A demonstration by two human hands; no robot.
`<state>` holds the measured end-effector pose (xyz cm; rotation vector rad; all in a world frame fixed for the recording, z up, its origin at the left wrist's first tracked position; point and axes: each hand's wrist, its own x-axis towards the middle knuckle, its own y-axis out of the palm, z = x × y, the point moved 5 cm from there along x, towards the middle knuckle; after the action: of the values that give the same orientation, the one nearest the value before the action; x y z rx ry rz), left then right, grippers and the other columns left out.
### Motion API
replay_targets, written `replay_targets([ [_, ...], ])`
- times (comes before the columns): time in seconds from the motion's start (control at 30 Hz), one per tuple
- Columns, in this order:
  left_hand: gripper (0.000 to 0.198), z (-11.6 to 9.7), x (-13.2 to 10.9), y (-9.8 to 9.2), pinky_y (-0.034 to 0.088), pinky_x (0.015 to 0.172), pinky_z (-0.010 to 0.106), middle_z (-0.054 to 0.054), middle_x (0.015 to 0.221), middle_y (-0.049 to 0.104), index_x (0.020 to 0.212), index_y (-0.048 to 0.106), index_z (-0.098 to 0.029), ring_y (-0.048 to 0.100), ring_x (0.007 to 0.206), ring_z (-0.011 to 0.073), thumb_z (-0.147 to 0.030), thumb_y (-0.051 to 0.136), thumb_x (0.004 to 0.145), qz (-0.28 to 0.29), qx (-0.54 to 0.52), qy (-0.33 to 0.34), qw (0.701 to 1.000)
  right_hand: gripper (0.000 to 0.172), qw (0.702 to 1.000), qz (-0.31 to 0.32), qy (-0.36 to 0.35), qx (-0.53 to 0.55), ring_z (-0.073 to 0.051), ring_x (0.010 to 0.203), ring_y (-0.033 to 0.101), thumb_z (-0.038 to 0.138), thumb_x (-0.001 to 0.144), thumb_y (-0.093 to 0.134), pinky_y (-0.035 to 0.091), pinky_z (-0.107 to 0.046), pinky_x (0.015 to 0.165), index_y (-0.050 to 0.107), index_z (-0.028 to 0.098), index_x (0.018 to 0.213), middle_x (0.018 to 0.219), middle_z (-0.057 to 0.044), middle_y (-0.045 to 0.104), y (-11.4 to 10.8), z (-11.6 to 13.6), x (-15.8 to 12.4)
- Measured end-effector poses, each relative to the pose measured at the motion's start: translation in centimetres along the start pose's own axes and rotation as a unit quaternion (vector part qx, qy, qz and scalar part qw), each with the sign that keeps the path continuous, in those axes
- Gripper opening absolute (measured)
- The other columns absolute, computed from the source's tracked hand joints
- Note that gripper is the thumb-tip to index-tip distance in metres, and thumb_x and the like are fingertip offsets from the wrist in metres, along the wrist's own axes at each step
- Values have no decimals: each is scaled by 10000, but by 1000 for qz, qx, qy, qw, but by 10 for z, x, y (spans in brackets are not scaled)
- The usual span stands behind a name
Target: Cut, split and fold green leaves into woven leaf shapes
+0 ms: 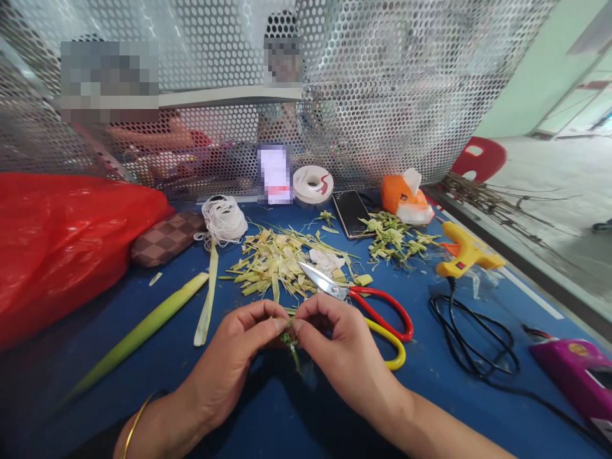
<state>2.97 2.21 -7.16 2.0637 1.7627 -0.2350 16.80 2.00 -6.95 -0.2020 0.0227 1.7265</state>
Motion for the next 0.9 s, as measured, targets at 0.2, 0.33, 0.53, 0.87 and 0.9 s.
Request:
replay_targets([
  [0.2, 159, -5, 0, -1, 336, 541, 213, -22, 566, 536, 619, 637, -151, 425, 561, 98, -300, 689, 639, -19, 43, -4, 999, 189, 1000, 5, 10, -24, -122, 555, 482, 363, 789, 627, 370, -237, 501, 598, 186, 731, 599, 13, 556, 0, -1, -1],
  [0.33, 130, -8, -1, 0, 343, 546, 212, -26, 569, 540, 624, 632, -153, 428, 572, 99, -274, 675, 648, -31, 58, -4, 998, 176, 999, -2, -3, -47, -118, 558, 469, 344, 796, 617, 372, -240, 513, 594, 184, 726, 607, 17, 554, 1, -1, 1],
  [0.53, 130, -1, -2, -1, 357, 574, 213, -26, 601, 553, 649, 622, -150, 437, 588, 94, -265, 676, 670, -25, 24, -13, 999, 152, 997, -28, -37, -67, -118, 562, 480, 312, 780, 622, 394, -244, 532, 608, 183, 701, 611, 13, 568, -1, 6, -1],
  [0.87, 183, -3, 2, -2, 348, 575, 219, -22, 584, 555, 644, 634, -141, 435, 579, 93, -306, 700, 685, -16, 28, -5, 999, 167, 1000, 3, 17, -4, -115, 552, 486, 340, 762, 657, 383, -235, 514, 639, 176, 736, 603, 8, 585, 1, 1, 1],
  [0.9, 181, -3, 2, -3, 347, 573, 219, -22, 583, 557, 639, 635, -141, 436, 577, 94, -305, 700, 683, -21, 40, -1, 999, 171, 1000, 4, 18, -8, -113, 549, 481, 343, 765, 653, 378, -235, 511, 636, 176, 736, 602, 9, 582, 1, 0, 1],
])
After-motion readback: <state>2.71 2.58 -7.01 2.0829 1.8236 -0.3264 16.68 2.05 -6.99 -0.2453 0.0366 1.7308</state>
